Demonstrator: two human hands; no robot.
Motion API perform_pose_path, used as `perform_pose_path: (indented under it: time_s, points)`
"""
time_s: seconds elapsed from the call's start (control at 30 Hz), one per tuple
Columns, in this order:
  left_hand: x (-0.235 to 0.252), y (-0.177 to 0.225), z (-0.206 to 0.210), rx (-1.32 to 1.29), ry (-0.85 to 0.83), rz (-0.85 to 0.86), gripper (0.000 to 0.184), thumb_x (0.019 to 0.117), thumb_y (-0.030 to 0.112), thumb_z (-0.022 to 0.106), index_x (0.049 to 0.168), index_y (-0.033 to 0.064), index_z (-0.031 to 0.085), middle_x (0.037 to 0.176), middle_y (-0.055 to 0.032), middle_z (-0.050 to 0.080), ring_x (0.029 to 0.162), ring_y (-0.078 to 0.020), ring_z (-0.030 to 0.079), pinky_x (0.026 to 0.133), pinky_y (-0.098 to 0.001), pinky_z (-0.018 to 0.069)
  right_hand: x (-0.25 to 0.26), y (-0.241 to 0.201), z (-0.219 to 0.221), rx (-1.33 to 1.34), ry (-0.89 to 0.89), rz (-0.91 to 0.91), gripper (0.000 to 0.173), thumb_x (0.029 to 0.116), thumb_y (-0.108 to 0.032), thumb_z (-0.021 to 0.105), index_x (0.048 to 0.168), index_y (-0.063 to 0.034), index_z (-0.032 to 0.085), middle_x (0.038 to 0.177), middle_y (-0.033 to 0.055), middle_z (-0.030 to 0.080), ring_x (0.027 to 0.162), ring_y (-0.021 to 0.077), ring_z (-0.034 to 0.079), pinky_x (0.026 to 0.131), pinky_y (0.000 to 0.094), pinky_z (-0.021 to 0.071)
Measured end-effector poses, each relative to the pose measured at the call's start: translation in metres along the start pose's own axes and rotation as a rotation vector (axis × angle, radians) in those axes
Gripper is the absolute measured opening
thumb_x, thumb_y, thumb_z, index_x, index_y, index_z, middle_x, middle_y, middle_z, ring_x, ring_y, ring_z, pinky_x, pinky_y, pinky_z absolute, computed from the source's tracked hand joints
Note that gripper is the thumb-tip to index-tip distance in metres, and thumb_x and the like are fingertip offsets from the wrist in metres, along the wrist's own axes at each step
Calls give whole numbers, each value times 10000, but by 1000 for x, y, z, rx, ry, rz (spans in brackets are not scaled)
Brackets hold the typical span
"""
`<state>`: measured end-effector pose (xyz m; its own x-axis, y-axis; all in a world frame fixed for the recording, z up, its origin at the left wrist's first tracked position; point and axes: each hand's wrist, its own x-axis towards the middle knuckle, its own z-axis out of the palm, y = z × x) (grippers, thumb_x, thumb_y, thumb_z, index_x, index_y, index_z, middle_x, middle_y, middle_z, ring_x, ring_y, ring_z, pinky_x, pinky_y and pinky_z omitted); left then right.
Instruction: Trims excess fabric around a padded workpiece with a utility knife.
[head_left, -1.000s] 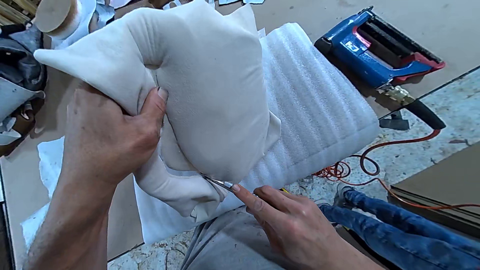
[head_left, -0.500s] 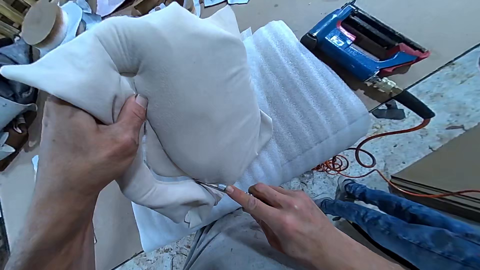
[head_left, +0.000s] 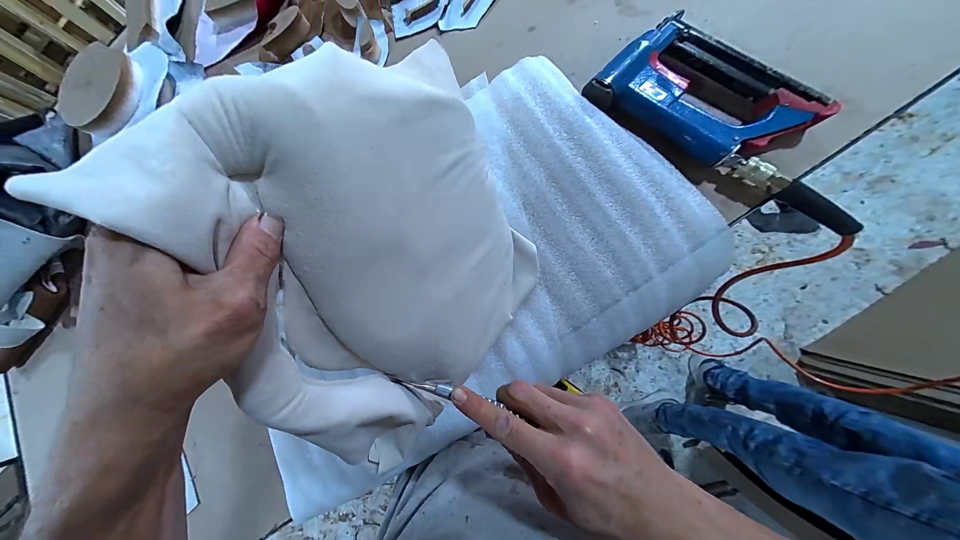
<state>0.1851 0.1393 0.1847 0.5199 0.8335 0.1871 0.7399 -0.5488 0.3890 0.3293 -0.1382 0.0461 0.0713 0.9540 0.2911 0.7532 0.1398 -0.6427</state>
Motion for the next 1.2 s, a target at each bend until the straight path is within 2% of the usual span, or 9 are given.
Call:
perform_pose_path:
  time_s: [0.2,0.33,0.57,0.8,1.0,1.1,1.2]
  points:
    - [-2,1,0,20,1,-20,511,928,548,661,1200,117,617,1009,-35,677,906,-87,675,827,-390,565,-2,-1,5,-7,8,-1,475,987,-104,532,1445,-217,584,841,64,604,584,207,564,436,337,430]
    - [-4,-1,1,22,-1,-29,516,929,559,664,1210,129,616,1012,-17,676,901,-58,672,833,-356,569,0,0,8,-17,1,-3,493,976,-83,536,1444,-229,592,851,64,613,601,205,573,450,331,441]
    - [3,1,0,24,-3,-7,475,929,555,669,1170,147,636,975,-7,680,875,-58,673,803,-357,569,3,7,0,7,-7,-1,469,991,-120,537,1437,-253,596,852,38,623,634,182,592,471,319,455]
    - [4,-3,1,30,-13,-8,507,934,557,663,1215,138,618,1026,-14,674,923,-57,667,846,-354,562,-1,7,2,6,-9,10,477,987,-102,540,1434,-256,597,857,45,625,638,191,596,474,325,459]
    - [6,1,2,-2,-6,14,461,932,538,670,1162,140,635,975,-5,680,882,-59,673,811,-350,570,-3,11,0,-7,-27,4,498,992,-96,525,1454,-275,576,861,46,617,648,197,593,484,334,460]
    - [7,0,2,-1,-16,8,476,930,543,672,1188,146,629,996,-1,682,893,-54,674,825,-349,573,-4,14,2,-15,-16,3,494,988,-100,532,1444,-283,584,861,45,624,651,195,594,494,331,466]
    - [6,2,1,34,-7,-22,490,926,571,664,1164,145,623,958,-11,670,840,-66,668,770,-368,570,-9,17,0,-28,-14,-1,500,986,-107,529,1450,-285,577,871,44,624,661,199,600,501,336,474]
